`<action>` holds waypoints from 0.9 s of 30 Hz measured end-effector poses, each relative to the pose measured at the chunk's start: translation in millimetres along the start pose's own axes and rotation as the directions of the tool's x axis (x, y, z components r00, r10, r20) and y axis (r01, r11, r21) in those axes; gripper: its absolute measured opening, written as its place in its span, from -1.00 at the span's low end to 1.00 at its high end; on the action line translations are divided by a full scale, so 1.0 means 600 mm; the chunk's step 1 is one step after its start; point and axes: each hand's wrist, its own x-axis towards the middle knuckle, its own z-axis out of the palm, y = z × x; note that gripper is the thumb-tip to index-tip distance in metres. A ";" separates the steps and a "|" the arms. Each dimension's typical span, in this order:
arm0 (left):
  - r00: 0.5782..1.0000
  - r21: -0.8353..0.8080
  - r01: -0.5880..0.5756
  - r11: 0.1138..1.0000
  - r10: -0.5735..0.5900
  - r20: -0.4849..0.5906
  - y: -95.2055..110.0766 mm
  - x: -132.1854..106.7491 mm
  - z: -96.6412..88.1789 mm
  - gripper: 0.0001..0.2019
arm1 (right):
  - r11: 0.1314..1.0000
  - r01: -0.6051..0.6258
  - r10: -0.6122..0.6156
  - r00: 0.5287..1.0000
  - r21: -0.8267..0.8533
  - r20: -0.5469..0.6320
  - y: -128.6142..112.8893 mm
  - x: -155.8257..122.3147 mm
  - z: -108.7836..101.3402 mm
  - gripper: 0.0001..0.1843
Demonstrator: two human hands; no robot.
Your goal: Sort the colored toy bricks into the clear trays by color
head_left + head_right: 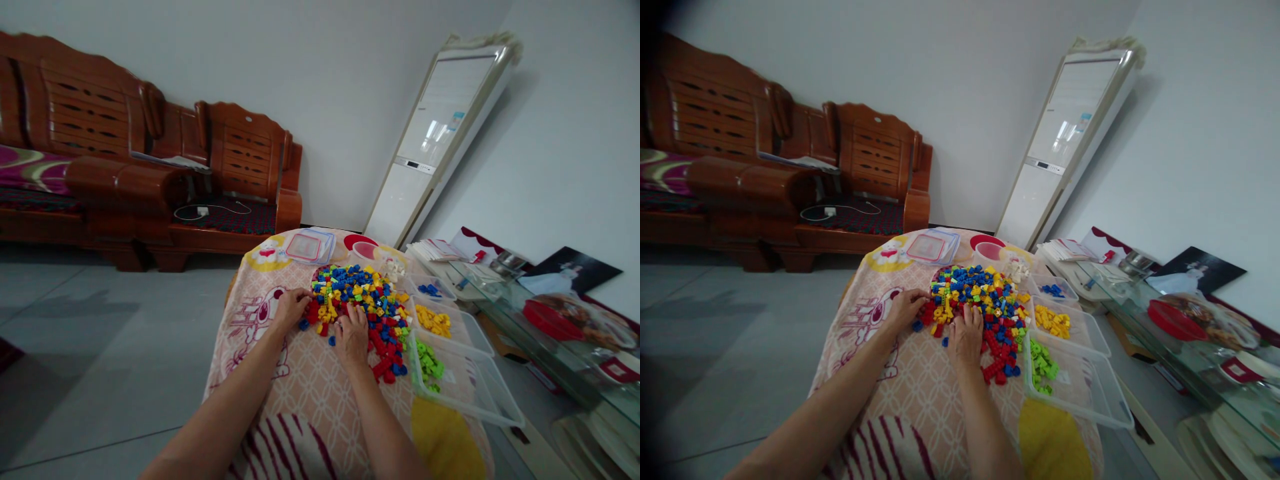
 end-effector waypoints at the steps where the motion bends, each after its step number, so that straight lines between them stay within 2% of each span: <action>1: 1.000 0.000 -0.002 1.000 0.002 0.001 -0.001 0.001 0.000 -0.75 | 1.000 0.018 -0.018 1.000 0.020 -0.015 0.001 -0.002 0.000 -0.83; 5: 1.000 -0.010 -0.004 1.000 0.004 0.008 -0.008 0.004 0.000 -0.74 | 0.991 0.034 -0.013 0.987 0.128 -0.159 0.002 -0.002 -0.003 -0.76; 8: 1.000 -0.026 0.007 1.000 -0.007 0.009 -0.009 0.004 0.000 -0.74 | 0.969 -0.014 0.086 0.955 0.246 -0.283 -0.001 -0.001 -0.013 -0.75; 11: 0.999 -0.046 0.032 0.998 -0.031 0.014 -0.004 0.003 0.000 -0.75 | 0.900 -0.117 0.245 0.932 0.419 -0.267 -0.008 -0.003 -0.033 -0.79; 13: 0.998 -0.061 0.048 0.997 -0.046 0.033 0.000 0.001 0.001 -0.77 | 0.760 -0.259 0.405 0.906 0.597 -0.124 -0.011 -0.005 -0.048 -0.77; 15: 0.997 -0.069 0.049 0.996 -0.045 0.056 0.003 -0.001 0.002 -0.78 | 0.514 -0.419 0.536 0.838 0.749 0.100 -0.009 -0.005 -0.062 -0.74; 17: 0.997 -0.074 0.047 0.996 -0.042 0.067 0.004 -0.001 0.003 -0.79 | 0.272 -0.522 0.595 0.752 0.808 0.285 0.003 0.003 -0.076 -0.73; 19: 0.997 -0.081 0.052 0.995 -0.047 0.067 0.004 -0.001 0.004 -0.80 | 0.150 -0.547 0.631 0.694 0.824 0.346 0.025 0.029 -0.091 -0.73; 21: 0.996 -0.092 0.057 0.994 -0.050 0.069 0.003 0.000 0.004 -0.80 | 0.137 -0.521 0.682 0.666 0.843 0.301 0.054 0.075 -0.111 -0.75; 25: 0.997 -0.090 0.040 0.995 -0.033 0.073 0.002 0.002 0.003 -0.79 | 0.213 -0.403 0.749 0.653 0.890 0.116 0.114 0.184 -0.156 -0.68; 27: 0.997 -0.083 0.034 0.996 -0.029 0.067 0.001 0.003 0.002 -0.77 | 0.259 -0.381 0.753 0.655 0.888 0.061 0.129 0.209 -0.165 -0.63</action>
